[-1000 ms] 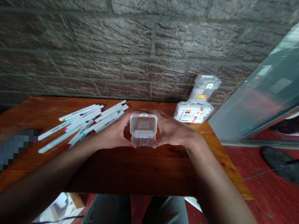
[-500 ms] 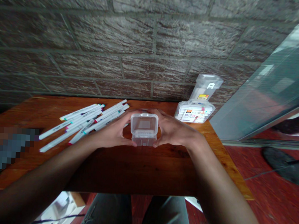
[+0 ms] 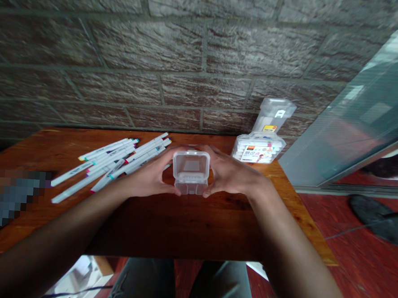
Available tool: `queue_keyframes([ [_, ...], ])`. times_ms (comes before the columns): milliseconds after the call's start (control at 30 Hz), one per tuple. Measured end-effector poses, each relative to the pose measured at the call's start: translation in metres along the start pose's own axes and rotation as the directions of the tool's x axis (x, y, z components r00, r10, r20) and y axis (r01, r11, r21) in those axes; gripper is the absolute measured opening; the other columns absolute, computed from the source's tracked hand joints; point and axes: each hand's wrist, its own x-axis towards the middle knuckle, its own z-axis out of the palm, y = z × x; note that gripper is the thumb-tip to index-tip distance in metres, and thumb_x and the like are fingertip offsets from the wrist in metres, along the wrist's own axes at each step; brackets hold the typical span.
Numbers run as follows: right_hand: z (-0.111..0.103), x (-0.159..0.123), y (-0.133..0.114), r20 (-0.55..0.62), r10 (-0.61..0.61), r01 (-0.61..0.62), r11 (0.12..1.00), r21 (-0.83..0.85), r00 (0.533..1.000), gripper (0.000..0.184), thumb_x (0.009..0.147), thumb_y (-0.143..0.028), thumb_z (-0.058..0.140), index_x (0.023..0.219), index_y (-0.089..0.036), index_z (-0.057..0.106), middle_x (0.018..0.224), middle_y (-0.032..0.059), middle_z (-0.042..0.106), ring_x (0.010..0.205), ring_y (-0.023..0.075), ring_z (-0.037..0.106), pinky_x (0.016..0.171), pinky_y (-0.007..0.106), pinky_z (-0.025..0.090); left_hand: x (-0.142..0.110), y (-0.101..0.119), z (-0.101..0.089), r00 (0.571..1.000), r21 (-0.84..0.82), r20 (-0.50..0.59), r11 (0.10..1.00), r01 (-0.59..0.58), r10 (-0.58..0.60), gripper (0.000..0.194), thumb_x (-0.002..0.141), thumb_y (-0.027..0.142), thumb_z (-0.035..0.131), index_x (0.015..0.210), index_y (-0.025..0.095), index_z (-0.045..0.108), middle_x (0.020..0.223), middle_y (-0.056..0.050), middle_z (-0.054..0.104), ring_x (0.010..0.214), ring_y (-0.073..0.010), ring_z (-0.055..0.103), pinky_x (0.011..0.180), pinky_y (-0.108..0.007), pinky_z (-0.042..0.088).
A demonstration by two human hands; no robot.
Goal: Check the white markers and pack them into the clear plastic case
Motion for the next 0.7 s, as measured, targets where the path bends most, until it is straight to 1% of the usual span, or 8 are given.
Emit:
queue_keyframes([
  [133,0.0014,-0.0009,0.0046,-0.015,-0.027,0.028,0.999,0.022,1.0,0.113,0.058,-0.035,0.1,0.156,-0.033,0.043,0.157,0.0055,0.052,0.148,0.035,0.045,0.124,0.049,0.037,-0.0002,0.0,-0.0002,1.0,-0.02,-0.002,1.0,0.016,-0.016,0.111,0.069,0.045,0.094,0.161,0.032,0.033,0.164,-0.014,0.042,0.151,-0.0395,0.04,0.125,-0.06,0.033],
  [233,0.0016,-0.0012,0.0051,-0.027,-0.021,0.022,0.999,0.025,0.999,0.118,0.054,-0.032,0.101,0.157,-0.033,0.043,0.158,0.0049,0.051,0.148,0.0346,0.046,0.125,0.048,0.035,-0.0009,-0.0001,-0.0009,1.0,-0.022,0.001,0.999,0.026,-0.026,0.113,0.069,0.044,0.094,0.162,0.033,0.032,0.165,-0.014,0.041,0.152,-0.0399,0.04,0.126,-0.061,0.031],
  [400,0.0008,-0.0019,0.0035,-0.032,-0.015,0.015,1.0,0.017,0.999,0.123,0.054,-0.029,0.101,0.159,-0.035,0.038,0.161,0.0044,0.049,0.149,0.0336,0.046,0.125,0.047,0.036,-0.001,-0.002,-0.0024,1.0,-0.019,0.0,1.0,0.02,-0.02,0.118,0.067,0.046,0.095,0.164,0.035,0.029,0.168,-0.014,0.038,0.153,-0.041,0.037,0.127,-0.062,0.03],
  [567,0.001,-0.0024,0.0045,-0.028,0.004,-0.003,1.0,0.02,1.0,0.134,0.053,-0.03,0.102,0.165,-0.037,0.029,0.169,0.0052,0.039,0.154,0.0351,0.039,0.128,0.05,0.031,0.0009,-0.0028,-0.0033,1.0,-0.039,-0.004,0.999,0.006,-0.006,0.118,0.066,0.05,0.095,0.164,0.032,0.032,0.166,-0.015,0.04,0.152,-0.0427,0.038,0.127,-0.063,0.03],
  [700,-0.0007,-0.003,0.0027,-0.009,0.085,-0.085,0.996,-0.003,0.996,0.147,0.051,-0.033,0.103,0.17,-0.032,0.016,0.175,0.0109,0.026,0.158,0.036,0.031,0.13,0.053,0.025,-0.0002,-0.0005,-0.0052,1.0,-0.042,0.004,0.999,0.029,-0.029,0.125,0.061,0.05,0.097,0.165,0.032,0.03,0.169,-0.016,0.035,0.154,-0.0435,0.035,0.127,-0.063,0.029],
])
